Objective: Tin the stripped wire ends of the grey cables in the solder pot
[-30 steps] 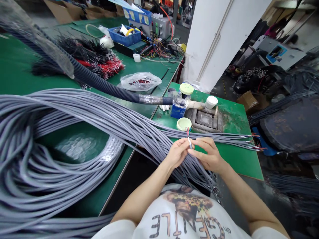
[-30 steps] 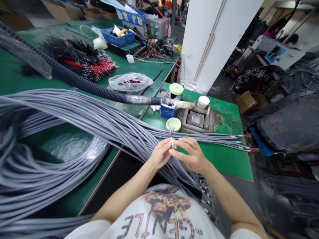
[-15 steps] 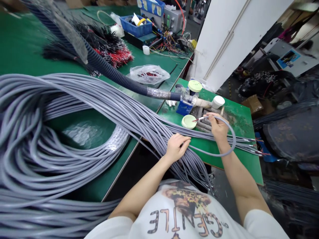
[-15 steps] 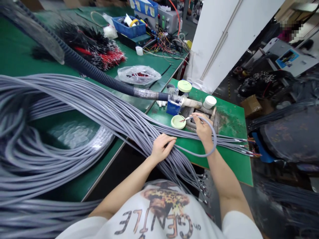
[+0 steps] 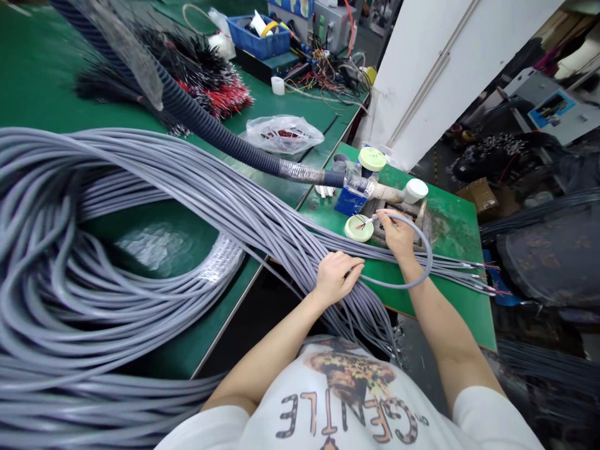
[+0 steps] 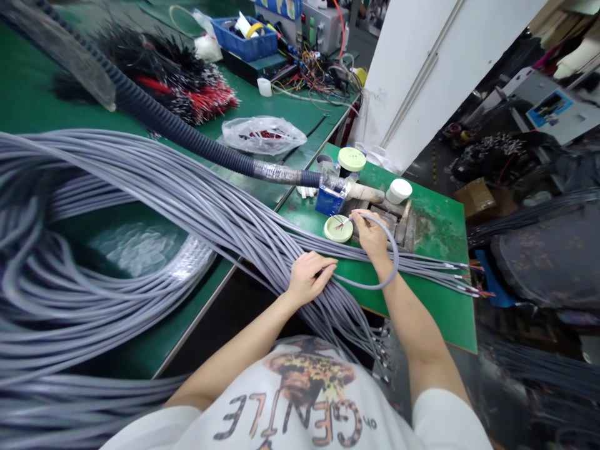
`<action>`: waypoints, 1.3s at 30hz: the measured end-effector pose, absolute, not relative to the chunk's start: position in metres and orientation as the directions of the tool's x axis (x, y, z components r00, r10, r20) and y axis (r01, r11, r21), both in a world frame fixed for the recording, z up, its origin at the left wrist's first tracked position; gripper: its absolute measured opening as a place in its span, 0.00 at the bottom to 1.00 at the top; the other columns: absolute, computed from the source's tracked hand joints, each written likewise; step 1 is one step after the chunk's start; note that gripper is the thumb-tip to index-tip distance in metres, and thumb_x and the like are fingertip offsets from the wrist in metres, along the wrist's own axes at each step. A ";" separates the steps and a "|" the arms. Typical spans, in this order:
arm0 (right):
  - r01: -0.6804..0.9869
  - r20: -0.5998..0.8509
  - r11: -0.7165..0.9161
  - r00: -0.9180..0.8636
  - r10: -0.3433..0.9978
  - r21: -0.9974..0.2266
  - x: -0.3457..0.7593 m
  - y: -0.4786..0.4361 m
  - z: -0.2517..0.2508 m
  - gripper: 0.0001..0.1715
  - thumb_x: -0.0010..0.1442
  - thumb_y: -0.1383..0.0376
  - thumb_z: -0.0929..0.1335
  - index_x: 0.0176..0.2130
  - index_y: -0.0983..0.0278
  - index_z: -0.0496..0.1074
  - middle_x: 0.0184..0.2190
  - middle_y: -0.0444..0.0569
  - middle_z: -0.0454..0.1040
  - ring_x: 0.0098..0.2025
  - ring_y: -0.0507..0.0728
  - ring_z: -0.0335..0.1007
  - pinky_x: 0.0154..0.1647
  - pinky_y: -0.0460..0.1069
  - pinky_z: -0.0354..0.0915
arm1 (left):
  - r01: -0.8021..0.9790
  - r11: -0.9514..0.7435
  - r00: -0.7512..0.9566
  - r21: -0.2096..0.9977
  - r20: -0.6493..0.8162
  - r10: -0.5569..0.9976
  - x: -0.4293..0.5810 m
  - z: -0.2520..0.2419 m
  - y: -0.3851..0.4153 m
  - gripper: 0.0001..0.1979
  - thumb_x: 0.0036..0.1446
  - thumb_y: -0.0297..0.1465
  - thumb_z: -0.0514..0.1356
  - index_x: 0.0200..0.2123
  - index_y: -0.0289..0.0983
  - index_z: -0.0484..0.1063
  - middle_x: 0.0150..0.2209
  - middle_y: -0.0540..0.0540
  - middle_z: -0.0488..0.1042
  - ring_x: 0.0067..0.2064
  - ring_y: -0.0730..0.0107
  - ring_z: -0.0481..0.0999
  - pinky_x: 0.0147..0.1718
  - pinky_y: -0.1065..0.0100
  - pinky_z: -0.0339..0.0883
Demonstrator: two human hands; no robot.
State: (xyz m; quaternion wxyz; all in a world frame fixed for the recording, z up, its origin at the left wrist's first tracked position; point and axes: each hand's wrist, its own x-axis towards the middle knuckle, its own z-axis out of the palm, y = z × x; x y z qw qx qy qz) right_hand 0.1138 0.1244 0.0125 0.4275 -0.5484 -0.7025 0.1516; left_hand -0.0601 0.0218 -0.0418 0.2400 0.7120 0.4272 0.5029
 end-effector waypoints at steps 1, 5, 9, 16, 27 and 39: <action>0.642 0.434 0.352 -0.034 0.900 -0.681 0.114 0.125 0.011 0.17 0.62 0.53 0.64 0.37 0.60 0.78 0.35 0.47 0.80 0.39 0.57 0.74 0.47 0.52 0.66 | 0.371 -0.522 0.131 0.768 0.513 0.848 -0.060 -0.042 0.022 0.11 0.61 0.34 0.56 0.39 0.39 0.77 0.32 0.44 0.79 0.32 0.67 0.72 0.35 0.64 0.58; 0.645 0.439 0.360 -0.042 0.898 -0.674 0.114 0.127 0.009 0.17 0.62 0.54 0.65 0.37 0.60 0.78 0.35 0.47 0.80 0.40 0.57 0.74 0.47 0.52 0.66 | 0.382 -0.528 0.130 0.759 0.522 0.843 -0.060 -0.043 0.022 0.10 0.60 0.33 0.56 0.39 0.39 0.77 0.32 0.44 0.79 0.33 0.67 0.72 0.35 0.64 0.58; 0.656 0.434 0.354 -0.043 0.900 -0.667 0.114 0.128 0.007 0.17 0.61 0.53 0.65 0.37 0.61 0.78 0.34 0.47 0.80 0.38 0.57 0.73 0.45 0.51 0.66 | 0.375 -0.526 0.124 0.763 0.521 0.844 -0.060 -0.043 0.021 0.10 0.60 0.33 0.57 0.39 0.39 0.77 0.31 0.44 0.79 0.32 0.67 0.72 0.34 0.64 0.58; 0.663 0.444 0.345 -0.021 0.896 -0.664 0.115 0.124 0.018 0.16 0.62 0.54 0.65 0.37 0.60 0.78 0.34 0.47 0.80 0.37 0.57 0.74 0.43 0.51 0.67 | 0.376 -0.513 0.122 0.772 0.508 0.853 -0.059 -0.043 0.021 0.10 0.60 0.34 0.56 0.38 0.39 0.78 0.31 0.44 0.79 0.32 0.67 0.72 0.34 0.64 0.57; 0.755 0.601 0.300 0.153 0.785 -0.583 0.185 0.130 0.041 0.17 0.61 0.56 0.65 0.36 0.64 0.78 0.32 0.50 0.80 0.37 0.58 0.76 0.43 0.52 0.68 | 0.392 -0.545 0.127 0.741 0.543 0.830 -0.060 -0.044 0.021 0.08 0.59 0.31 0.58 0.38 0.38 0.77 0.31 0.45 0.79 0.32 0.68 0.72 0.33 0.65 0.57; 0.765 0.573 0.226 0.218 0.790 -0.603 0.217 0.152 0.004 0.16 0.59 0.58 0.66 0.34 0.66 0.78 0.30 0.51 0.80 0.34 0.57 0.76 0.39 0.49 0.67 | 0.423 -0.575 0.125 0.700 0.584 0.802 -0.059 -0.043 0.021 0.07 0.59 0.30 0.58 0.38 0.38 0.76 0.29 0.47 0.78 0.31 0.70 0.71 0.32 0.66 0.58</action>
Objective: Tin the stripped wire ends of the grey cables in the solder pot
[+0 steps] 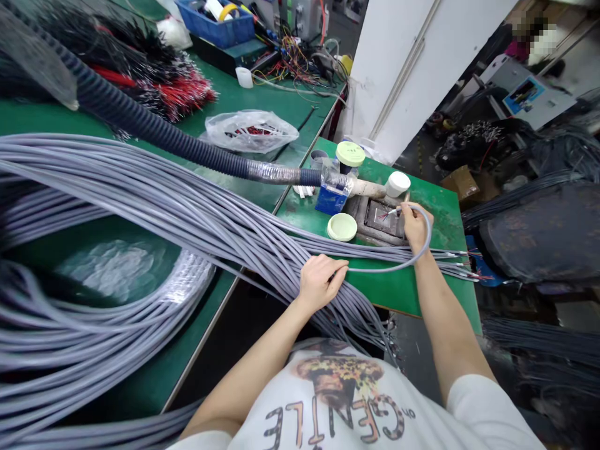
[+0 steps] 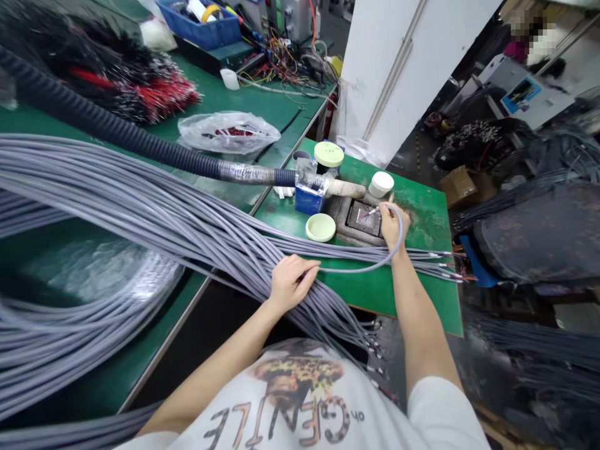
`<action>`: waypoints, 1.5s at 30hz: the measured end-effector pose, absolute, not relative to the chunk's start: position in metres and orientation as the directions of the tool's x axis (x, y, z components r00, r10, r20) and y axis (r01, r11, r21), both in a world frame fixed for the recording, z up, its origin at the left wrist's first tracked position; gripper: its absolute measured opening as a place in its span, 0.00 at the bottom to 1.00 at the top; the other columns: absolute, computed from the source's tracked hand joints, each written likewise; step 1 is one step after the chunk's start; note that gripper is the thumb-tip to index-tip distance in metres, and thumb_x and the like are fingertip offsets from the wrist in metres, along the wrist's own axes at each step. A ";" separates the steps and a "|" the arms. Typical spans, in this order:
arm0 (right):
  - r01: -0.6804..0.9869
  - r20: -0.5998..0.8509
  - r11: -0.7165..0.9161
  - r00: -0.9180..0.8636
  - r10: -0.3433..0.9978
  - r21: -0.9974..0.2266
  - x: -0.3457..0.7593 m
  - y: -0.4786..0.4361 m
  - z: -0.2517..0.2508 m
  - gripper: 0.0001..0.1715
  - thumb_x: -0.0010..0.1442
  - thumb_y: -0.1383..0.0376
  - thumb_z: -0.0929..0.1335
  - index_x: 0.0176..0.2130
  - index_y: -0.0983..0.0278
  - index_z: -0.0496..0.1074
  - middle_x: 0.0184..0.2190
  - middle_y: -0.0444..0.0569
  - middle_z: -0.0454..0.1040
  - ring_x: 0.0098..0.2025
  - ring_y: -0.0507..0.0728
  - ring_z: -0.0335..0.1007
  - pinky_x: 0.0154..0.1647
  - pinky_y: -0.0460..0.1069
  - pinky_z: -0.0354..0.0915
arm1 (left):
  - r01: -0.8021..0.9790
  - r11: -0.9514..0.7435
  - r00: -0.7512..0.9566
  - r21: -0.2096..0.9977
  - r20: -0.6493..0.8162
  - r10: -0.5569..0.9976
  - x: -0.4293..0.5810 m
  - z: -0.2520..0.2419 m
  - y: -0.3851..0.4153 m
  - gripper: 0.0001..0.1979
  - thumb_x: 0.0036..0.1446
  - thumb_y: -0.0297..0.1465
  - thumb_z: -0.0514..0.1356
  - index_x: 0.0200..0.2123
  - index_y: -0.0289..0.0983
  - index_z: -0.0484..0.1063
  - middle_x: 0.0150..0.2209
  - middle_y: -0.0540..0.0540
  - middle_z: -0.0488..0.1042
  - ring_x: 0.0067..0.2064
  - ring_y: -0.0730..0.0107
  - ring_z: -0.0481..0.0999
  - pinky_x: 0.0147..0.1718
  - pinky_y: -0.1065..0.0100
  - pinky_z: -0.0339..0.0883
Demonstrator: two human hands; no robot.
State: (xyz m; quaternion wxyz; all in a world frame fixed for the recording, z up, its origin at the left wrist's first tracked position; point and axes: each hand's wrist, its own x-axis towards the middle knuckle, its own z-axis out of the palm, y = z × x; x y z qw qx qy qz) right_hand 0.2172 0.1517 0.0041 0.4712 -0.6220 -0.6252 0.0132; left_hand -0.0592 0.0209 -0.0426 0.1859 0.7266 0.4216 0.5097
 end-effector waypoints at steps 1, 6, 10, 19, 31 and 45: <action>0.775 0.570 0.212 0.221 0.792 -0.596 0.218 0.152 0.002 0.16 0.59 0.58 0.66 0.34 0.66 0.78 0.30 0.51 0.80 0.34 0.57 0.76 0.39 0.49 0.67 | 0.424 -0.577 0.125 0.698 0.586 0.801 -0.059 -0.043 0.021 0.07 0.59 0.30 0.58 0.38 0.38 0.76 0.29 0.47 0.78 0.31 0.70 0.71 0.32 0.66 0.58; 0.804 0.548 0.163 0.226 0.805 -0.571 0.219 0.156 -0.004 0.17 0.58 0.57 0.65 0.34 0.66 0.78 0.30 0.51 0.80 0.34 0.58 0.75 0.39 0.50 0.67 | 0.421 -0.590 0.120 0.689 0.603 0.789 -0.058 -0.043 0.021 0.06 0.58 0.28 0.59 0.38 0.37 0.76 0.30 0.47 0.78 0.31 0.70 0.72 0.32 0.66 0.58; 0.806 0.528 0.141 0.233 0.817 -0.574 0.218 0.156 -0.002 0.16 0.58 0.58 0.65 0.33 0.66 0.78 0.30 0.51 0.80 0.34 0.58 0.75 0.39 0.50 0.68 | 0.426 -0.590 0.121 0.686 0.603 0.789 -0.058 -0.043 0.021 0.07 0.58 0.29 0.59 0.38 0.37 0.76 0.29 0.47 0.78 0.30 0.70 0.72 0.32 0.66 0.58; 0.716 0.610 0.369 0.101 0.786 -0.593 0.175 0.065 0.065 0.12 0.62 0.62 0.65 0.42 0.61 0.77 0.39 0.49 0.80 0.42 0.58 0.76 0.47 0.54 0.69 | 0.309 -0.509 0.070 0.804 0.514 0.855 -0.059 -0.039 0.022 0.07 0.58 0.32 0.59 0.37 0.38 0.78 0.30 0.46 0.79 0.31 0.69 0.72 0.34 0.65 0.59; 0.638 0.627 0.728 -0.466 0.625 -0.251 0.170 -0.066 0.046 0.26 0.57 0.73 0.69 0.54 0.55 0.71 0.44 0.50 0.79 0.52 0.61 0.70 0.48 0.61 0.68 | -0.649 0.489 0.535 0.583 -0.106 0.838 0.000 0.003 -0.010 0.18 0.48 0.43 0.67 0.33 0.33 0.81 0.27 0.44 0.77 0.28 0.72 0.71 0.35 0.68 0.64; 0.598 0.354 0.442 -0.267 0.896 -0.669 0.168 -0.086 0.062 0.13 0.57 0.65 0.70 0.44 0.61 0.73 0.29 0.47 0.73 0.32 0.56 0.69 0.34 0.53 0.65 | -0.545 0.377 0.522 0.749 -0.049 0.851 -0.004 0.014 -0.017 0.12 0.47 0.38 0.68 0.23 0.33 0.78 0.32 0.44 0.79 0.33 0.70 0.73 0.37 0.68 0.64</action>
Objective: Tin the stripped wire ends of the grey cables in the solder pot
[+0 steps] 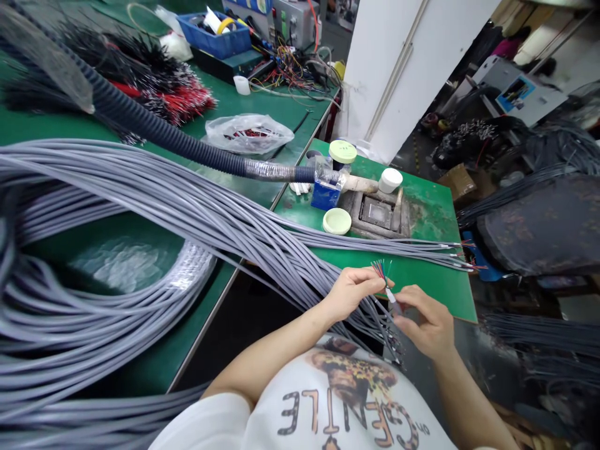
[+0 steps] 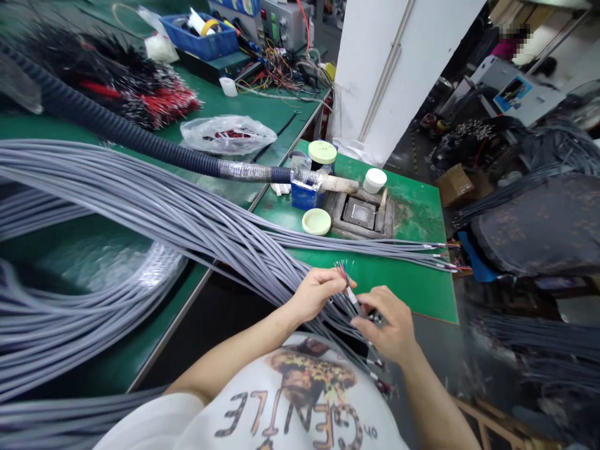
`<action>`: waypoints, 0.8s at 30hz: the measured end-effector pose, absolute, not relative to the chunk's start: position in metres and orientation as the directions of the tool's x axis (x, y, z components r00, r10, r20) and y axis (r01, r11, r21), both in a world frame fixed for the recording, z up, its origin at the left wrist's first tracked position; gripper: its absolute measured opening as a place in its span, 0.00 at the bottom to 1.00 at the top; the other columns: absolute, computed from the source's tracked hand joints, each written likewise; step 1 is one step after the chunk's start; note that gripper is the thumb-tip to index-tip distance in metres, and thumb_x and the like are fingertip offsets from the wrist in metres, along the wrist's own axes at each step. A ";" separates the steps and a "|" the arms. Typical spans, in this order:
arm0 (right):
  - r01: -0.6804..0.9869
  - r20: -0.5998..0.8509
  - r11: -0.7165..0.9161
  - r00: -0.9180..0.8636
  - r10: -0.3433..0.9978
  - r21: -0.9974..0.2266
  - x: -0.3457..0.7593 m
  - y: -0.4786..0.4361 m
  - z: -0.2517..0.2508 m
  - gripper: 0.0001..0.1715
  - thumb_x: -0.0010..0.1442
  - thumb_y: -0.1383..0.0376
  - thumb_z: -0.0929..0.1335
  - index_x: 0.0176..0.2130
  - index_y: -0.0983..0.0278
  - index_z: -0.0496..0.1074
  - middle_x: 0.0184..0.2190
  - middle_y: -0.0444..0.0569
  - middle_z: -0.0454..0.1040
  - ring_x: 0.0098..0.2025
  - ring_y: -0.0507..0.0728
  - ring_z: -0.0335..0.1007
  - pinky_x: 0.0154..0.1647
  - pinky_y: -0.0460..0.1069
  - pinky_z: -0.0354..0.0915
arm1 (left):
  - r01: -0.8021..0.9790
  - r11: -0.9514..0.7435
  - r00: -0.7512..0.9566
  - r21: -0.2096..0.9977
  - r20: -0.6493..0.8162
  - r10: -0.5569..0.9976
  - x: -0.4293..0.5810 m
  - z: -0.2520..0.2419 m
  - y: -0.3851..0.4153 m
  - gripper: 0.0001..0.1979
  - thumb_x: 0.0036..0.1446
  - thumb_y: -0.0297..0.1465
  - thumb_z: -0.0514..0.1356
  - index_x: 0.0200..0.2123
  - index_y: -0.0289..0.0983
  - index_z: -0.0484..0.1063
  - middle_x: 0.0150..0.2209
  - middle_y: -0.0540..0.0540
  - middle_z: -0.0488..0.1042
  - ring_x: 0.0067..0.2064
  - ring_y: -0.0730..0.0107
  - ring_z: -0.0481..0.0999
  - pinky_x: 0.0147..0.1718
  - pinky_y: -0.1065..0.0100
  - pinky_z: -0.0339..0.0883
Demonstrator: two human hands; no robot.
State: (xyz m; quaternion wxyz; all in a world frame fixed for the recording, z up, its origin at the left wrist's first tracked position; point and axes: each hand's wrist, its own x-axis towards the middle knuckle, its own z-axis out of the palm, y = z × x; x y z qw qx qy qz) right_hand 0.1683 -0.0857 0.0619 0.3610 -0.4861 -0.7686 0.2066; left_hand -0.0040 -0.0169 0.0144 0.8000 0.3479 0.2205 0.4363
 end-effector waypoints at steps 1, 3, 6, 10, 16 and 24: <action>0.625 0.336 0.429 -0.269 0.903 -0.652 0.167 -0.086 0.062 0.10 0.56 0.65 0.70 0.41 0.61 0.72 0.27 0.46 0.71 0.30 0.55 0.67 0.32 0.51 0.63 | -0.550 0.395 0.521 0.736 -0.067 0.851 -0.004 0.015 -0.017 0.11 0.47 0.37 0.68 0.24 0.34 0.78 0.31 0.45 0.79 0.32 0.71 0.73 0.37 0.69 0.65; 0.669 0.323 0.426 -0.282 0.903 -0.609 0.164 -0.087 0.062 0.07 0.57 0.66 0.69 0.39 0.61 0.72 0.24 0.44 0.68 0.28 0.53 0.64 0.30 0.50 0.60 | -0.576 0.431 0.506 0.694 -0.111 0.855 -0.004 0.017 -0.018 0.11 0.45 0.37 0.69 0.25 0.34 0.77 0.29 0.47 0.78 0.29 0.74 0.72 0.34 0.70 0.65; 0.701 0.324 0.436 -0.297 0.898 -0.564 0.162 -0.088 0.063 0.06 0.57 0.67 0.69 0.39 0.60 0.71 0.23 0.43 0.67 0.27 0.53 0.63 0.29 0.49 0.59 | -0.613 0.448 0.474 0.651 -0.151 0.867 -0.004 0.019 -0.018 0.13 0.41 0.37 0.71 0.24 0.34 0.75 0.25 0.50 0.76 0.25 0.76 0.70 0.31 0.71 0.64; 0.714 0.331 0.450 -0.313 0.890 -0.536 0.158 -0.087 0.062 0.07 0.57 0.67 0.69 0.39 0.60 0.70 0.24 0.44 0.68 0.27 0.53 0.63 0.30 0.49 0.59 | -0.643 0.448 0.439 0.621 -0.181 0.880 -0.005 0.022 -0.019 0.14 0.39 0.37 0.72 0.24 0.34 0.73 0.23 0.52 0.74 0.25 0.78 0.70 0.31 0.72 0.65; 0.698 0.339 0.439 -0.289 0.895 -0.565 0.155 -0.086 0.059 0.07 0.58 0.68 0.69 0.38 0.61 0.69 0.24 0.43 0.67 0.27 0.52 0.62 0.29 0.48 0.59 | -0.674 0.457 0.403 0.580 -0.230 0.886 -0.005 0.024 -0.020 0.13 0.40 0.35 0.71 0.25 0.34 0.72 0.24 0.52 0.74 0.25 0.77 0.71 0.32 0.71 0.66; 0.665 0.243 0.300 -0.180 0.953 -0.684 0.157 -0.089 0.052 0.03 0.57 0.66 0.68 0.35 0.61 0.70 0.25 0.43 0.69 0.27 0.52 0.64 0.30 0.48 0.61 | -0.664 0.409 0.375 0.626 -0.194 0.907 -0.003 0.019 -0.019 0.12 0.42 0.36 0.70 0.26 0.34 0.74 0.23 0.50 0.75 0.26 0.75 0.72 0.32 0.70 0.67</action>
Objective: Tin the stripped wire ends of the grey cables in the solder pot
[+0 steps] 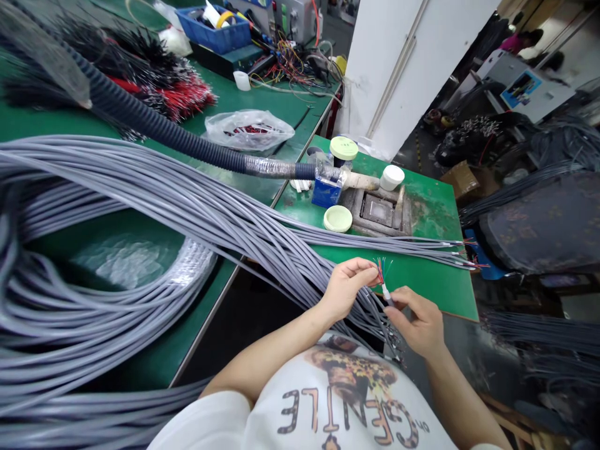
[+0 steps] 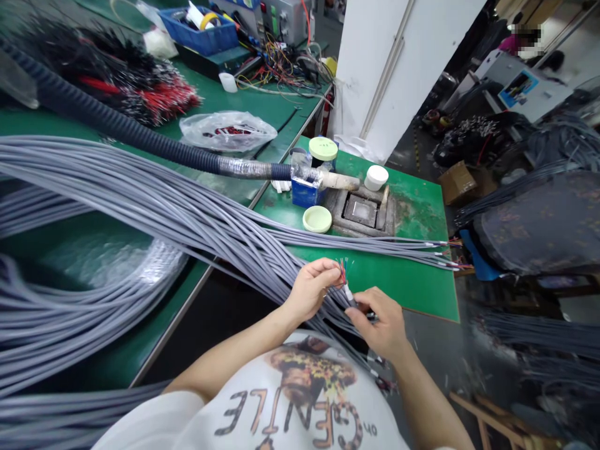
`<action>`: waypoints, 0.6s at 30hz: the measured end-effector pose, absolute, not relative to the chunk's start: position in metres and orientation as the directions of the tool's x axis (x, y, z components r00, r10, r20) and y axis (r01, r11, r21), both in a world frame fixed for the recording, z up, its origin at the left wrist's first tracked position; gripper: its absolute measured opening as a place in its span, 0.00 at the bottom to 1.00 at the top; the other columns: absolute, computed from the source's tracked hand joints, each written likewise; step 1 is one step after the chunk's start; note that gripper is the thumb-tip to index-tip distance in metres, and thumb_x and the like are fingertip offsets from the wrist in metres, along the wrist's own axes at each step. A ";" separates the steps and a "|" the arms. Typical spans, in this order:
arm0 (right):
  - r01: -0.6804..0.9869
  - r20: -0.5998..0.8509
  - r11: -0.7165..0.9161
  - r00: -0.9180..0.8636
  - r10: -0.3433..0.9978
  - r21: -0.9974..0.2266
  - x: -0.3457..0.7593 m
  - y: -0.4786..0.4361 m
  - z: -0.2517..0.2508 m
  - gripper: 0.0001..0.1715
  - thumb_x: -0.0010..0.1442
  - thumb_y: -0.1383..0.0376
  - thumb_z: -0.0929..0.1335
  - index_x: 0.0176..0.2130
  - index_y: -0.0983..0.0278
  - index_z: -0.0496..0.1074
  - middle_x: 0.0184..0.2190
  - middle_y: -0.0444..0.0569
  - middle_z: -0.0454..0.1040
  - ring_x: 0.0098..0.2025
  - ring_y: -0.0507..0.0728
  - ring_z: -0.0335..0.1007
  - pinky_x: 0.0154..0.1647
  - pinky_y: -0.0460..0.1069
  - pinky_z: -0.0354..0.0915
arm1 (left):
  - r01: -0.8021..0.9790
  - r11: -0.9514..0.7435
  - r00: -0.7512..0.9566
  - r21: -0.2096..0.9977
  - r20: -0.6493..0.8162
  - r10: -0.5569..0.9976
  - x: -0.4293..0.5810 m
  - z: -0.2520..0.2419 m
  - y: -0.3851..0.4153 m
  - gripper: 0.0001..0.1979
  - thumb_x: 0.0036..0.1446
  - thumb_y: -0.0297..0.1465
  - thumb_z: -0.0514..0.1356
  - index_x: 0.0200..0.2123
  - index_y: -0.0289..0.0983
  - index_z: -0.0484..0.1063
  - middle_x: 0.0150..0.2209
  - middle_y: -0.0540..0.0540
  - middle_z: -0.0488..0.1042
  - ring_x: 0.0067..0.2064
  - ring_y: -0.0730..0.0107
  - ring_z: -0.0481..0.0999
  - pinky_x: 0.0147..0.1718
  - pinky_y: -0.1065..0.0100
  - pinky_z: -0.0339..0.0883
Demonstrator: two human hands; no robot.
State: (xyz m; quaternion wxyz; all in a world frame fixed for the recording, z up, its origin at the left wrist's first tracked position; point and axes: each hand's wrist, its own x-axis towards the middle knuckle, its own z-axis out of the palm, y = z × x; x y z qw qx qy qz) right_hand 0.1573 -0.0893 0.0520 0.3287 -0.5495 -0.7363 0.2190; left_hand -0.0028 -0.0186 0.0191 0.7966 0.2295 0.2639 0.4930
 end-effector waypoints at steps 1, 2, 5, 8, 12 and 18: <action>0.643 0.188 0.242 -0.153 0.970 -0.726 0.157 -0.089 0.053 0.03 0.58 0.65 0.68 0.35 0.61 0.70 0.25 0.43 0.70 0.27 0.52 0.65 0.30 0.48 0.61 | -0.659 0.400 0.375 0.637 -0.182 0.909 -0.003 0.019 -0.019 0.12 0.43 0.36 0.70 0.27 0.34 0.75 0.24 0.50 0.76 0.26 0.75 0.73 0.33 0.70 0.68; 0.602 0.114 0.171 -0.132 0.985 -0.780 0.156 -0.089 0.054 0.04 0.59 0.64 0.67 0.36 0.61 0.70 0.25 0.43 0.70 0.26 0.52 0.66 0.29 0.47 0.62 | -0.651 0.390 0.379 0.651 -0.167 0.910 -0.003 0.019 -0.019 0.12 0.44 0.36 0.69 0.27 0.34 0.75 0.25 0.50 0.76 0.27 0.75 0.73 0.33 0.70 0.68; 0.425 -0.121 -0.054 -0.130 0.984 -0.904 0.152 -0.083 0.061 0.08 0.59 0.62 0.67 0.41 0.61 0.67 0.23 0.40 0.69 0.23 0.50 0.66 0.26 0.46 0.62 | -0.608 0.338 0.384 0.719 -0.106 0.917 -0.003 0.022 -0.020 0.11 0.45 0.37 0.69 0.27 0.34 0.76 0.26 0.49 0.77 0.29 0.73 0.74 0.34 0.69 0.68; 0.415 -0.171 -0.112 -0.109 0.979 -0.903 0.148 -0.076 0.069 0.13 0.56 0.60 0.70 0.39 0.61 0.64 0.19 0.36 0.64 0.19 0.48 0.60 0.22 0.44 0.57 | -0.556 0.257 0.353 0.790 -0.056 0.934 -0.003 0.027 -0.021 0.12 0.44 0.37 0.69 0.25 0.34 0.76 0.27 0.48 0.76 0.30 0.72 0.73 0.33 0.69 0.67; 0.529 -0.094 -0.063 -0.033 0.995 -0.847 0.143 -0.068 0.077 0.11 0.59 0.59 0.68 0.36 0.61 0.64 0.17 0.35 0.62 0.18 0.47 0.59 0.22 0.44 0.55 | -0.541 0.201 0.293 0.816 -0.042 0.955 -0.003 0.027 -0.019 0.13 0.43 0.38 0.70 0.24 0.35 0.75 0.25 0.49 0.75 0.28 0.74 0.71 0.31 0.71 0.66; 0.392 -0.082 -0.067 -0.023 0.996 -0.918 0.135 -0.065 0.079 0.11 0.60 0.57 0.67 0.35 0.62 0.65 0.19 0.39 0.69 0.20 0.49 0.65 0.25 0.46 0.61 | -0.578 0.216 0.333 0.787 -0.015 0.943 -0.004 0.023 -0.020 0.11 0.46 0.37 0.68 0.27 0.35 0.76 0.27 0.49 0.75 0.29 0.73 0.72 0.33 0.69 0.67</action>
